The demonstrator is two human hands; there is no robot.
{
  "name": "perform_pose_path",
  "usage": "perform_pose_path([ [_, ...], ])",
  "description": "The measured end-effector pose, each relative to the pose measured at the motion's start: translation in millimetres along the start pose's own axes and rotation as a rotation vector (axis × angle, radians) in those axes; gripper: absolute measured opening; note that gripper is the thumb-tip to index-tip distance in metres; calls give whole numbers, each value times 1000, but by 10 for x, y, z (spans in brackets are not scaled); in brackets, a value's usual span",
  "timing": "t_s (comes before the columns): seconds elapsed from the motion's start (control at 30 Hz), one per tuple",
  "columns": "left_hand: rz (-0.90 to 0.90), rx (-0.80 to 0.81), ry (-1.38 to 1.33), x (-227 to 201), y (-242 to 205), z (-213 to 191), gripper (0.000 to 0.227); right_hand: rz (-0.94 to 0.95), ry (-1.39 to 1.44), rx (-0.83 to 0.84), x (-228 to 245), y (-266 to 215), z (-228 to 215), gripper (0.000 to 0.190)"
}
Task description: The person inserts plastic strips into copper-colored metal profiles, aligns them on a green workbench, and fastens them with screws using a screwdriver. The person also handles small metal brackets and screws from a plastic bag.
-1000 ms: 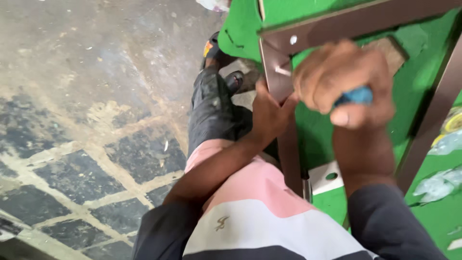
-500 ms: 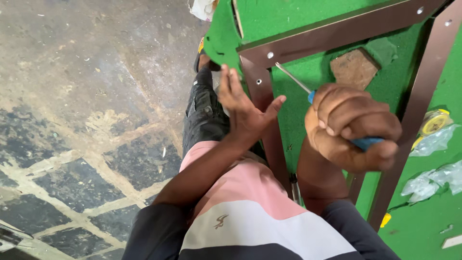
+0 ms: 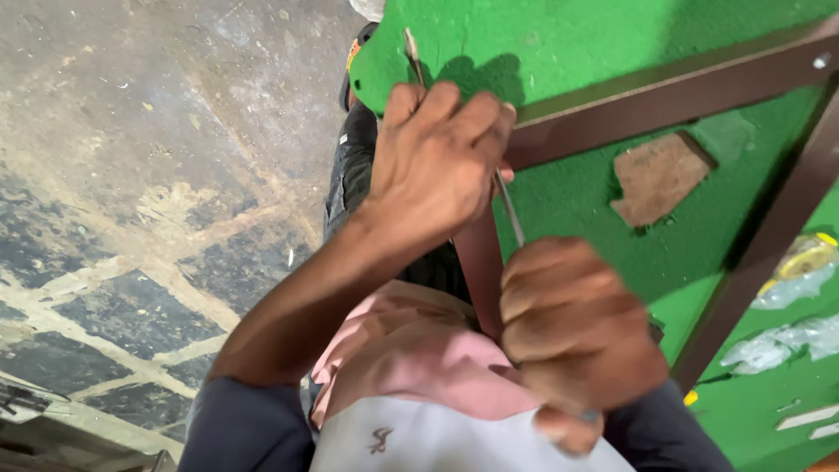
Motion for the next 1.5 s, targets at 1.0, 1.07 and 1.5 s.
perform_pose_path([
  [1.0,137,68,272,-859,686,182,80,-542,-499,-1266,731,-1898,-1467,36],
  [1.07,187,73,272,-1100,980,503,80,-497,-440,-1330,656,-2016,-1777,40],
  [1.5,233,67,278,-1194,1312,1052,58,-332,-519,-904,699,-1655,-2204,37],
])
Point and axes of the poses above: each hand's wrist, its own y-axis towards the middle knuckle, its own z-axis out of the palm, x = y × z, the point moved 3 cm from there along y, towards the middle knuckle, and after that the axes turned 9 degrees about -z, right-handed, at the moved point
